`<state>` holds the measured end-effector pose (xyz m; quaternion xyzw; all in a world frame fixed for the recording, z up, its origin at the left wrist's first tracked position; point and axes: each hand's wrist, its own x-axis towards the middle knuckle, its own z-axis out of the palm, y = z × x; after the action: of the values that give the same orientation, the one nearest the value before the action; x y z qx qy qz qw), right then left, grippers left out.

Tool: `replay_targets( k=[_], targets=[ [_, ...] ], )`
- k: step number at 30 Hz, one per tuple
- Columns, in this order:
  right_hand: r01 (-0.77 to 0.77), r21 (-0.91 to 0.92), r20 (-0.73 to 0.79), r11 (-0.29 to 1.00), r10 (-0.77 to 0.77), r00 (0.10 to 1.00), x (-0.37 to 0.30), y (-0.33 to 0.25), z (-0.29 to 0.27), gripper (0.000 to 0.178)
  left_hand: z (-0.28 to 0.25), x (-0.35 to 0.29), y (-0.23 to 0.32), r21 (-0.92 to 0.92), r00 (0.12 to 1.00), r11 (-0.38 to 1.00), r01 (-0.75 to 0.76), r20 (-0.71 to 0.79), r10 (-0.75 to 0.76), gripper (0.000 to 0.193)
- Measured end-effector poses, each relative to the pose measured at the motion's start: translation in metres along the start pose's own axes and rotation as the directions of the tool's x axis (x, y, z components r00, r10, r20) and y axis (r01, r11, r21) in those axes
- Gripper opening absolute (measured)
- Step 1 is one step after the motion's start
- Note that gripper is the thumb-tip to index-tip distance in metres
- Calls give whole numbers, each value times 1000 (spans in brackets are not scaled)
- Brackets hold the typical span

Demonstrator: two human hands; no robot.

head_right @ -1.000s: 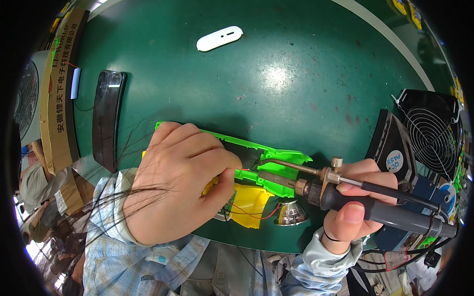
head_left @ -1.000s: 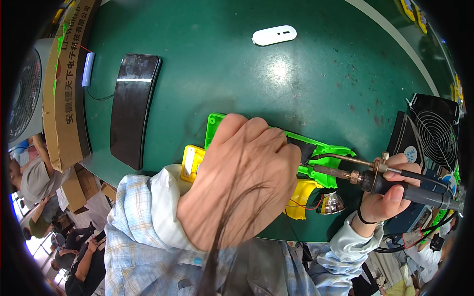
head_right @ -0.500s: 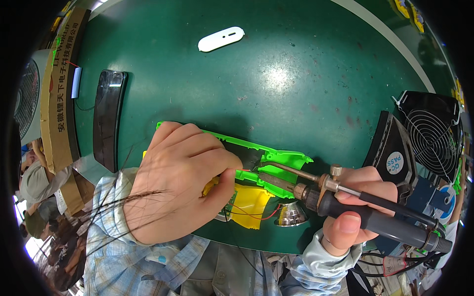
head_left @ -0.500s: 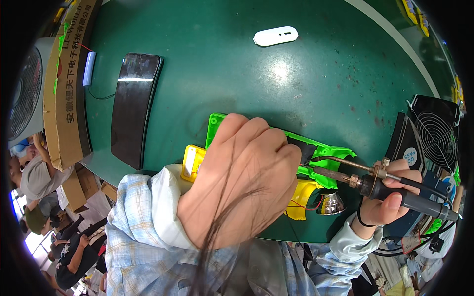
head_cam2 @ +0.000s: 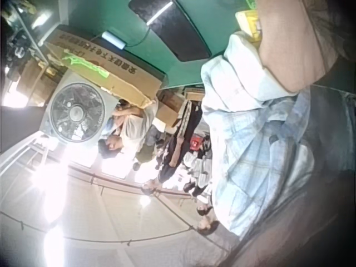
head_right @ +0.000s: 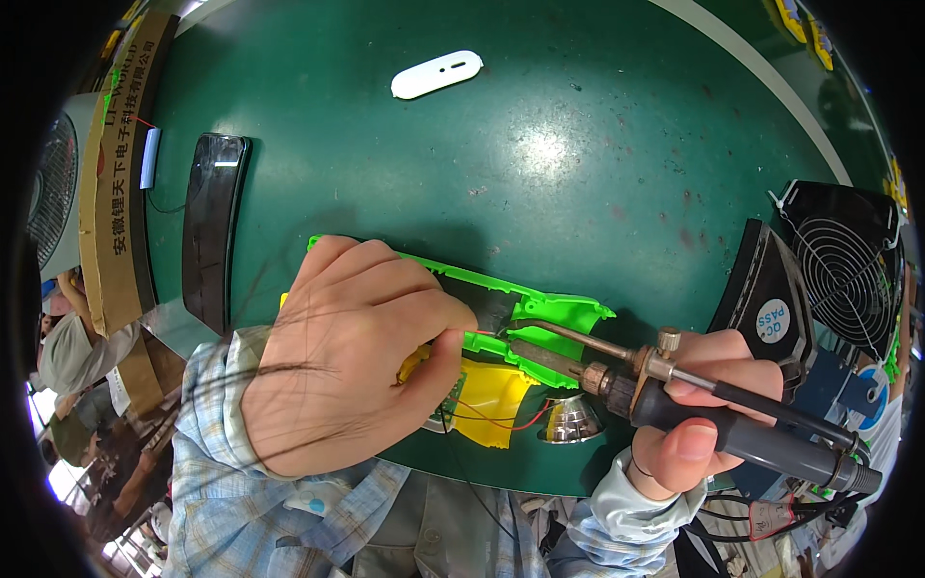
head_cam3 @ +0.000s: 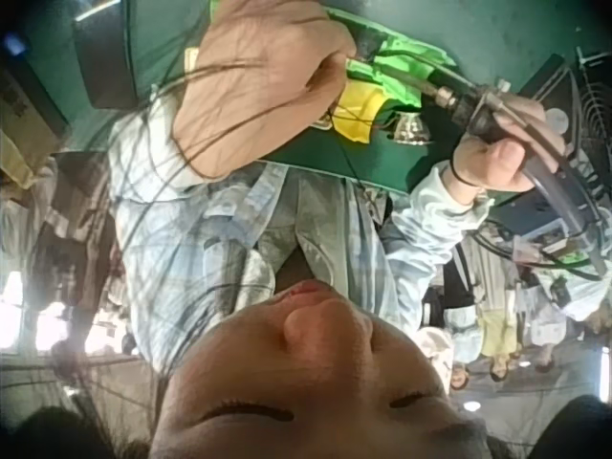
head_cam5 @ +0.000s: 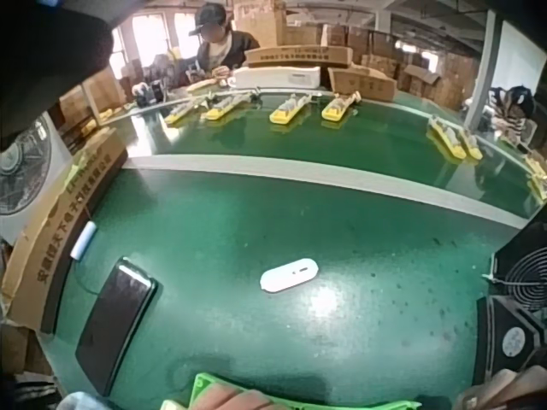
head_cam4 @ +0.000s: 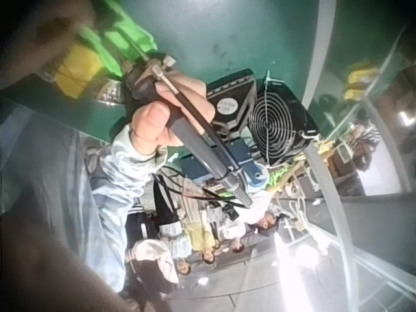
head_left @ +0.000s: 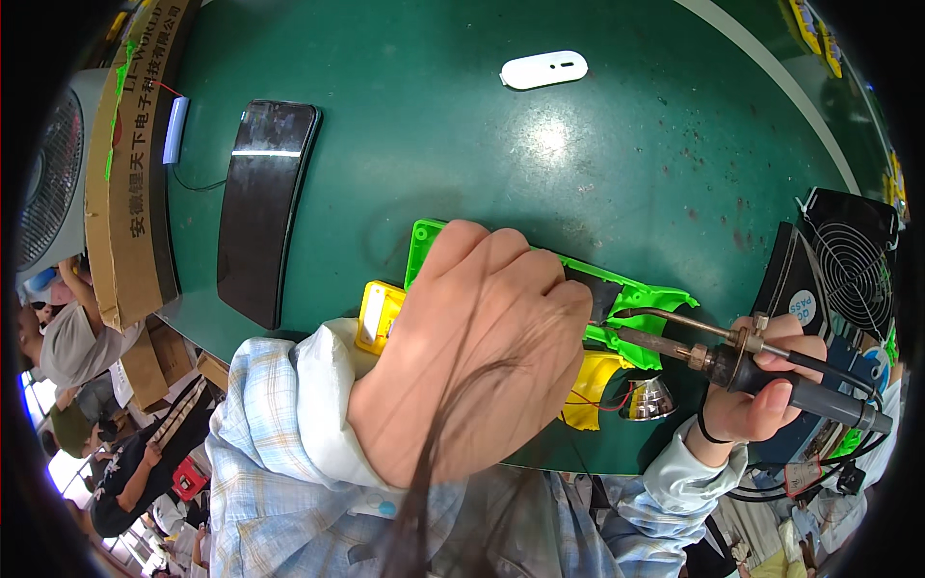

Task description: The person solders flashlight circuit components using a soldering iron, fits the flashlight casing parts together by hand, and places the assembled flashlights onto the assembly line.

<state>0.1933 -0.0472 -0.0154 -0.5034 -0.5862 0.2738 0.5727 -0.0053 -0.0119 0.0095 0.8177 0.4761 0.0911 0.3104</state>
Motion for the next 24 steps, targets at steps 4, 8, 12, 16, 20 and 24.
replay_targets(
  k=[4, 8, 12, 16, 20, 24],
  targets=[
    [-6, -4, 12, 1000, 6, 1000, 0, -1, 2, 30, 0, 0, 0, 1, 1000, 1000, 15, 3, -15, 9],
    [8, 73, -137, 997, 2, 991, -1, 3, -1, 37, 1, -1, -1, 4, 1000, 1000, 0, -3, 0, 9],
    [104, 96, -270, 990, -75, 960, -1, 8, -6, 36, 2, -1, -3, -7, 1000, 1000, -25, -9, 25, 11],
    [87, 91, -293, 992, -57, 955, 1, 6, -3, 37, 1, -2, -4, -77, 1000, 997, -8, -13, 7, 15],
    [128, 67, -296, 989, -103, 950, 2, 6, -4, 37, -2, -1, -1, -79, 1000, 997, 3, -1, -3, 16],
    [104, 60, -268, 993, -84, 960, 1, 7, -5, 37, -1, -1, -3, -66, 1000, 998, 5, 11, -5, 15]
  ],
)
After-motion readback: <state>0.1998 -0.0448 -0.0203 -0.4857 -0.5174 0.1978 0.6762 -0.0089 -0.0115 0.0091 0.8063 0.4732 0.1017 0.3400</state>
